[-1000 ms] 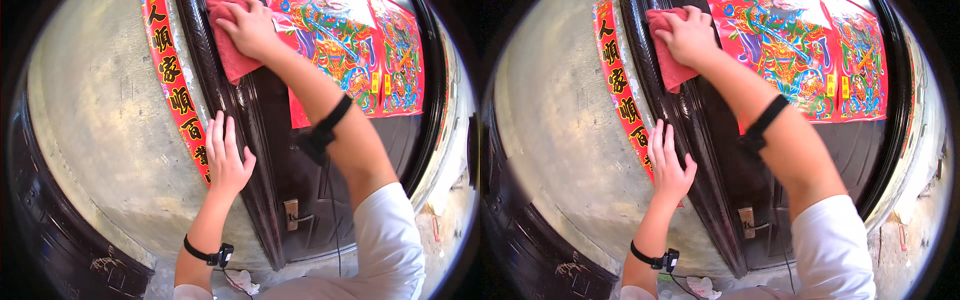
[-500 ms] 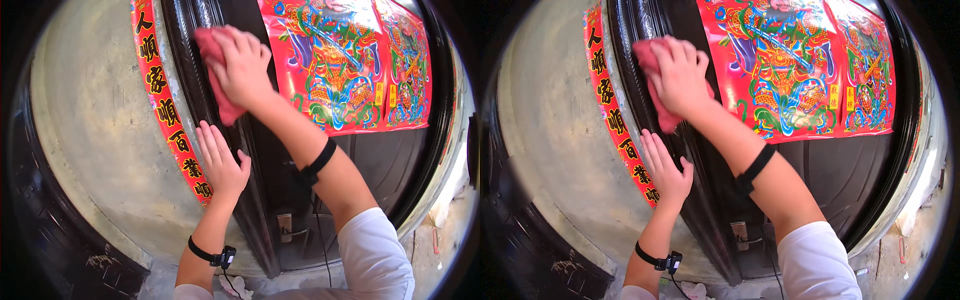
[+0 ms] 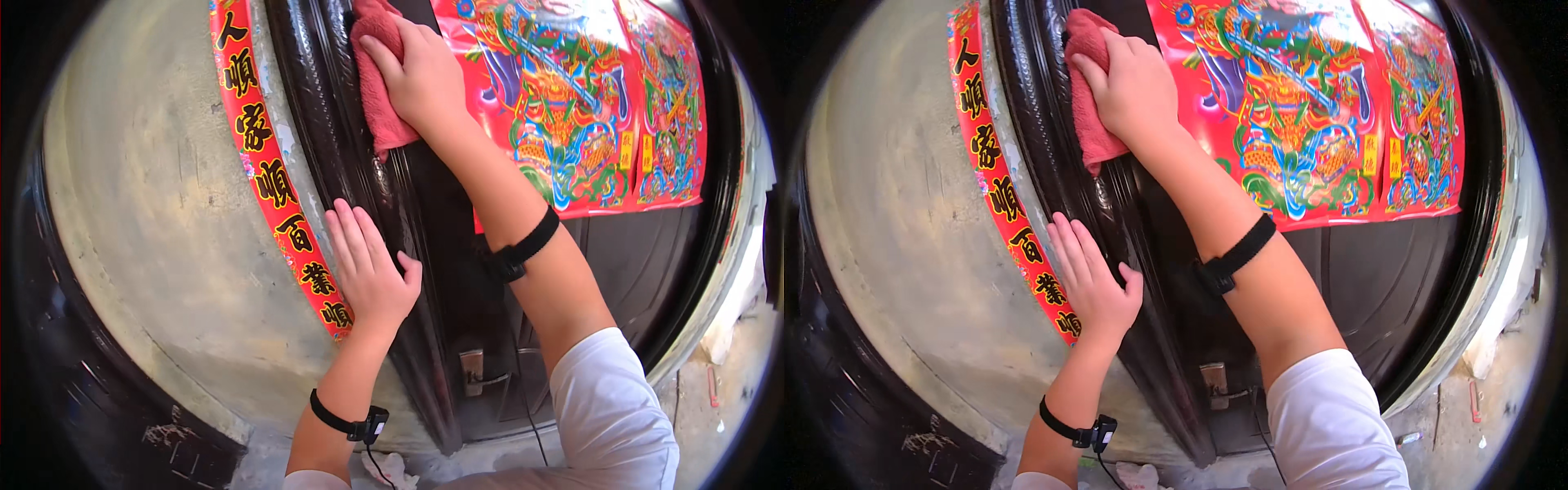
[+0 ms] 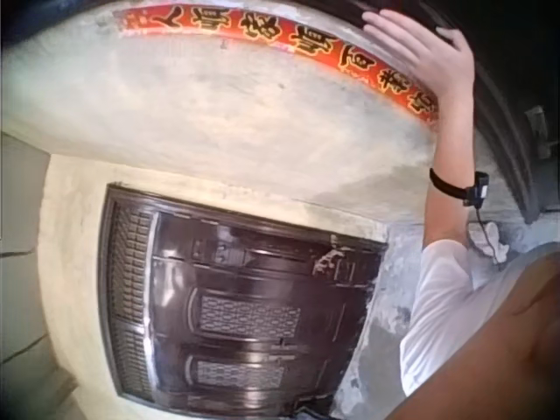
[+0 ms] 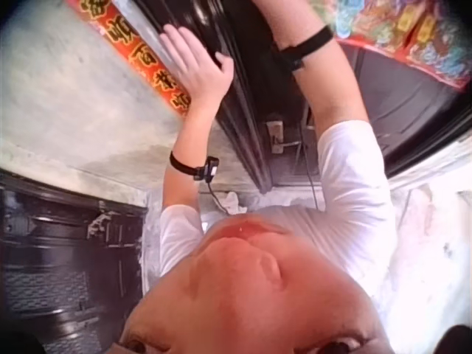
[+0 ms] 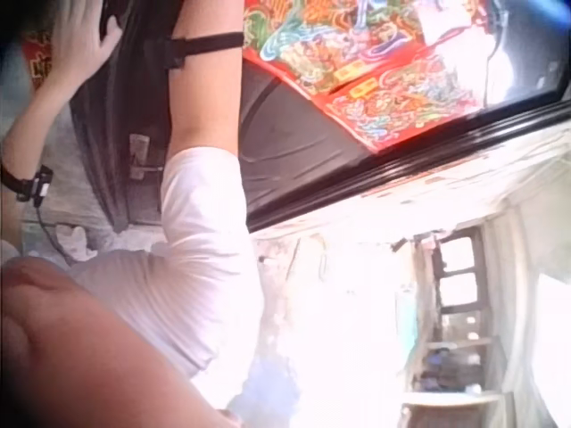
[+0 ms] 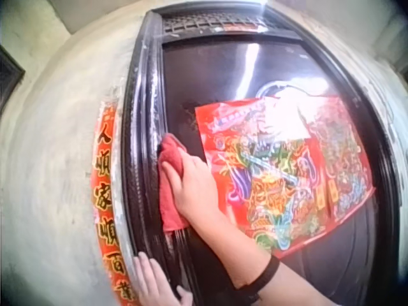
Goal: The person is cleaning a dark metal or wooden door using a pink cloth, wiping the panels and the frame.
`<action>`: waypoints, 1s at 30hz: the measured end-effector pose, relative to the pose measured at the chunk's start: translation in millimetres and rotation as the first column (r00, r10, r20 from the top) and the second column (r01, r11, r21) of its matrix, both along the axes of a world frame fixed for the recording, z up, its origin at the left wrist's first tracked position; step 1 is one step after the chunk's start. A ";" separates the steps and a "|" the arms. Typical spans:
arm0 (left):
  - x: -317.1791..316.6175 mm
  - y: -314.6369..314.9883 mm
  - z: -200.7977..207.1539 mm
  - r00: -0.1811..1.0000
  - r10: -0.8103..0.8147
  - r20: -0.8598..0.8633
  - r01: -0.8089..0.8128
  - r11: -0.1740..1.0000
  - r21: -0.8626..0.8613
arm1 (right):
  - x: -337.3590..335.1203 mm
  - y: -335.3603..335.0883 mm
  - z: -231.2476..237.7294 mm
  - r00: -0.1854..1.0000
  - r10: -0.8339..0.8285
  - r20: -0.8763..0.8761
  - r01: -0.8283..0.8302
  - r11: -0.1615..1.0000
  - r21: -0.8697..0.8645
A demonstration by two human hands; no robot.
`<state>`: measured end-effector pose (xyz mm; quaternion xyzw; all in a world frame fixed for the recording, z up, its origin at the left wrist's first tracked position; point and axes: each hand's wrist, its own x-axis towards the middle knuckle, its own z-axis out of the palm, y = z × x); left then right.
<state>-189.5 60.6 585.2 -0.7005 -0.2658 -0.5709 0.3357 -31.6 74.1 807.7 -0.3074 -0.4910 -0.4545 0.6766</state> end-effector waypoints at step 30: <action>-0.1 -2.3 -0.7 0.999 -0.038 0.000 0.038 0.999 0.001 | -12.5 -0.7 37.2 0.999 -0.029 0.042 0.027 0.998 0.065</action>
